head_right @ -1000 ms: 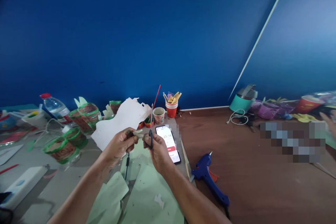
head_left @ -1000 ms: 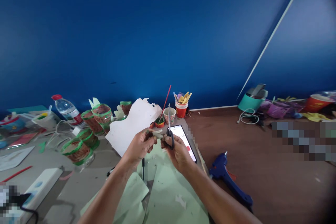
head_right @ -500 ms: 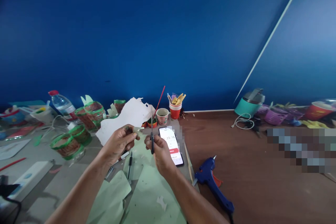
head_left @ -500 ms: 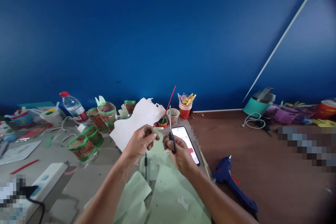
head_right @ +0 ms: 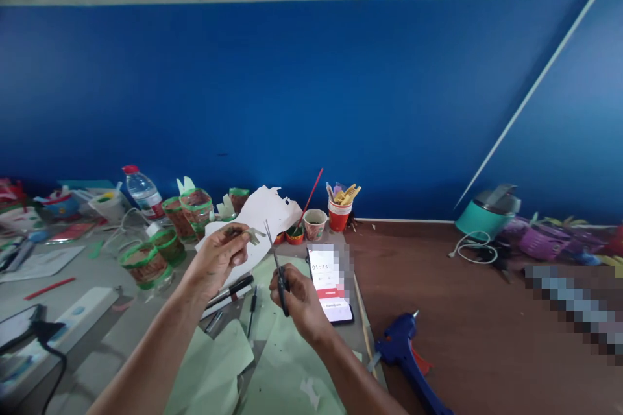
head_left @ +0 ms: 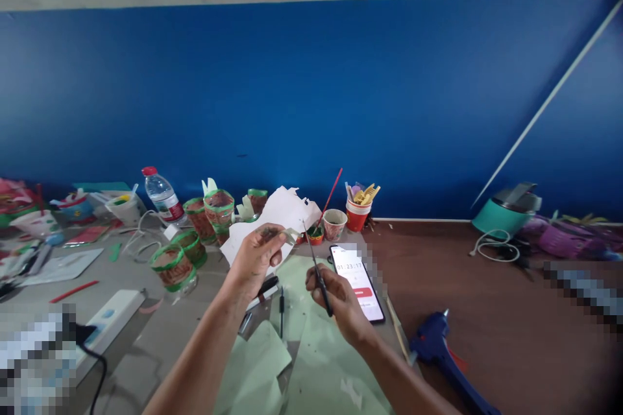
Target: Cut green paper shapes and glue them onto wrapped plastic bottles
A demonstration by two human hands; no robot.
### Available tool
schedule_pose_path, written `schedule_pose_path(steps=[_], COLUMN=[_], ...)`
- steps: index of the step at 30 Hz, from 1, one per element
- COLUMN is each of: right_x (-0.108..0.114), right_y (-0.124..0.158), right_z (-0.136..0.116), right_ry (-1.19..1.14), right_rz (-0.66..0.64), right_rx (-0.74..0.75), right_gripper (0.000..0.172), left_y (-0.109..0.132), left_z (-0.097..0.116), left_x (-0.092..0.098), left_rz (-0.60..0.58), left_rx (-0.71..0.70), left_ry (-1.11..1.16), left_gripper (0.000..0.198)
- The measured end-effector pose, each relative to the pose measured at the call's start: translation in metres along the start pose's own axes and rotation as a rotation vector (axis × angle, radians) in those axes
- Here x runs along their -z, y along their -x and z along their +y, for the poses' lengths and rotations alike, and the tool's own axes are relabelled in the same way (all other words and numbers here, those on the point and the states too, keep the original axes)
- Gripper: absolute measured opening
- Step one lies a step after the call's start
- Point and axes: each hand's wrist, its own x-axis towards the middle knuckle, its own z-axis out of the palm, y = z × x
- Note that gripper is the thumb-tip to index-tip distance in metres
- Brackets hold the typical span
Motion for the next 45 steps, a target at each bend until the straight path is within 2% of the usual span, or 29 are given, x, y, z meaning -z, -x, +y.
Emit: schedule_pose_path(steps=[10, 18, 24, 29, 37, 45], right_x=[-0.006, -0.005, -0.009, -0.012, -0.011, -0.008], right_y=[0.003, 0.002, 0.006, 0.008, 0.007, 0.006], right_z=[0.003, 0.012, 0.007, 0.003, 0.012, 0.018], right_ry=[0.085, 0.017, 0.071, 0.074, 0.003, -0.043], right_rz=[-0.046, 0.004, -0.096, -0.122, -0.085, -0.083], right_rx=[-0.030, -0.022, -0.017, -0.004, -0.014, -0.015], right_gripper=[0.014, 0.024, 0.029, 0.034, 0.034, 0.035], left_y=[-0.001, -0.001, -0.001, -0.002, 0.002, 0.001], left_z=[0.002, 0.003, 0.004, 0.001, -0.001, -0.007], left_x=[0.006, 0.007, 0.007, 0.007, -0.002, -0.004], left_rz=[0.046, 0.102, 0.115, 0.162, 0.173, 0.150], left_rx=[-0.072, -0.133, -0.149, -0.161, -0.104, -0.155], left_ry=[-0.085, -0.137, -0.209, -0.290, -0.324, -0.417], left_gripper=[0.021, 0.017, 0.015, 0.014, 0.013, 0.008])
